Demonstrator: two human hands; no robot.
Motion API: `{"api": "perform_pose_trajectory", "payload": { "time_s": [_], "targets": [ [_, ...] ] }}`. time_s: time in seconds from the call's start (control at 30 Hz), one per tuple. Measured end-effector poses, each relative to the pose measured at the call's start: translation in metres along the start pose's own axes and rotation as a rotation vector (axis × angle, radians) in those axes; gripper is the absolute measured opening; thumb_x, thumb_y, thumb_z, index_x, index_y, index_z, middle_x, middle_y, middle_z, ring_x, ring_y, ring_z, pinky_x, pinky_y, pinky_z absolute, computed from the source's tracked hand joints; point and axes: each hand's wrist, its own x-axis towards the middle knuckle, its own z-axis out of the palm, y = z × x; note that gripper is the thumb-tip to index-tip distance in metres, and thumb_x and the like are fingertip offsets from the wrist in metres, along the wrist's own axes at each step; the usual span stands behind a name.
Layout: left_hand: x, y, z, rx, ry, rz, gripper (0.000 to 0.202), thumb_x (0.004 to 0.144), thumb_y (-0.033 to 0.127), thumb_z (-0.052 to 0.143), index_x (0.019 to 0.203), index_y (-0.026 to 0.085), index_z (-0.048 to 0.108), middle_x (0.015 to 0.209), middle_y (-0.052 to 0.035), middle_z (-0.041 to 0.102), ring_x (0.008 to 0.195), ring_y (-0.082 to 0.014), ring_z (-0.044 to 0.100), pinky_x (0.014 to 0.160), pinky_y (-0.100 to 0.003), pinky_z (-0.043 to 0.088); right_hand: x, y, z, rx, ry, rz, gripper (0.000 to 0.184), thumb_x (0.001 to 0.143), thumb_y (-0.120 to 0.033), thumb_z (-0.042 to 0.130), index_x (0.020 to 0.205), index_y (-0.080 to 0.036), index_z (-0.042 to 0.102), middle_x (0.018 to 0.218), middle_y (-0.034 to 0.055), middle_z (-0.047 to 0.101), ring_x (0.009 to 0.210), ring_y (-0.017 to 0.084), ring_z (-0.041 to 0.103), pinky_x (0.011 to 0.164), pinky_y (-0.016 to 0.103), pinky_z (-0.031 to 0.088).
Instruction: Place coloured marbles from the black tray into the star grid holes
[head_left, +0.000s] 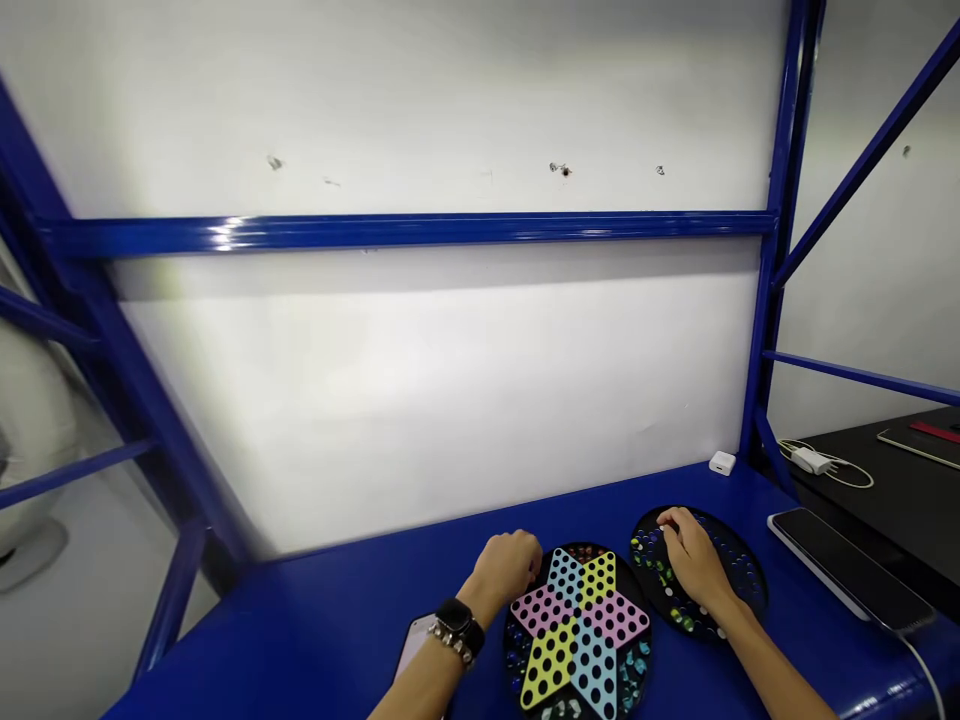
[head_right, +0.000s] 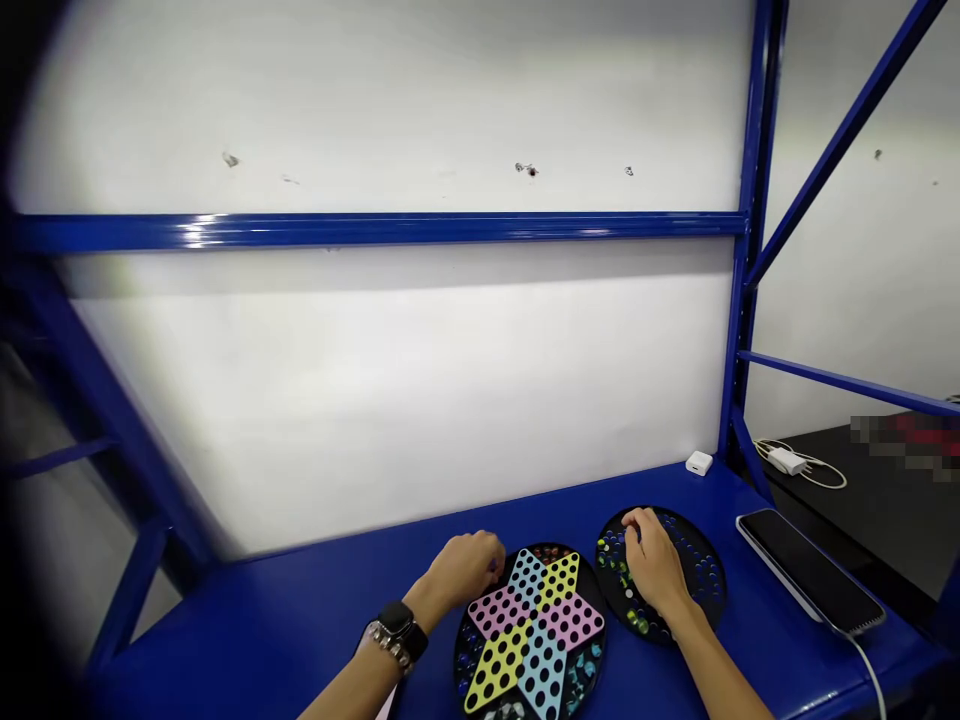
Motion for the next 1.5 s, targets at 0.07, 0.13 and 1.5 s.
{"api": "perform_pose_trajectory", "payload": {
  "time_s": [0.07,0.13,1.5],
  "targets": [
    [-0.003,-0.001,0.005,0.01,0.014,0.032,0.028,0.086,0.009,0.052,0.094,0.023,0.075,0.11,-0.008,0.074,0.096,-0.0267,0.072,0.081,-0.035,0.054,-0.002,-0.004,0.0,0.001,-0.001,0.004,0.026,0.094,-0.037,0.036,0.093,-0.025,0.06,0.095,0.0037,0.066,0.08,0.021,0.062,0.073,0.034,0.048],
    [-0.006,-0.002,0.006,0.005,0.026,0.048,0.028,0.092,0.012,0.047,0.099,0.021,0.072,0.112,-0.0091,0.071,0.094,-0.0258,0.071,0.08,-0.034,0.053,-0.003,-0.008,0.0,0.011,0.001,0.001,0.027,0.095,-0.038,0.036,0.092,-0.025,0.059,0.093,0.0036,0.065,0.077,0.02,0.06,0.071,0.034,0.048],
    [0.012,0.059,0.028,-0.035,0.182,-0.039,0.041,0.102,0.028,0.031,0.119,0.01,0.063,0.116,-0.0186,0.064,0.096,-0.0302,0.067,0.079,-0.04,0.052,-0.006,-0.043,0.025,-0.183,-0.23,-0.249,0.024,0.097,-0.031,0.04,0.101,-0.024,0.063,0.107,0.0057,0.063,0.094,0.021,0.061,0.087,0.037,0.043]
  ]
}}
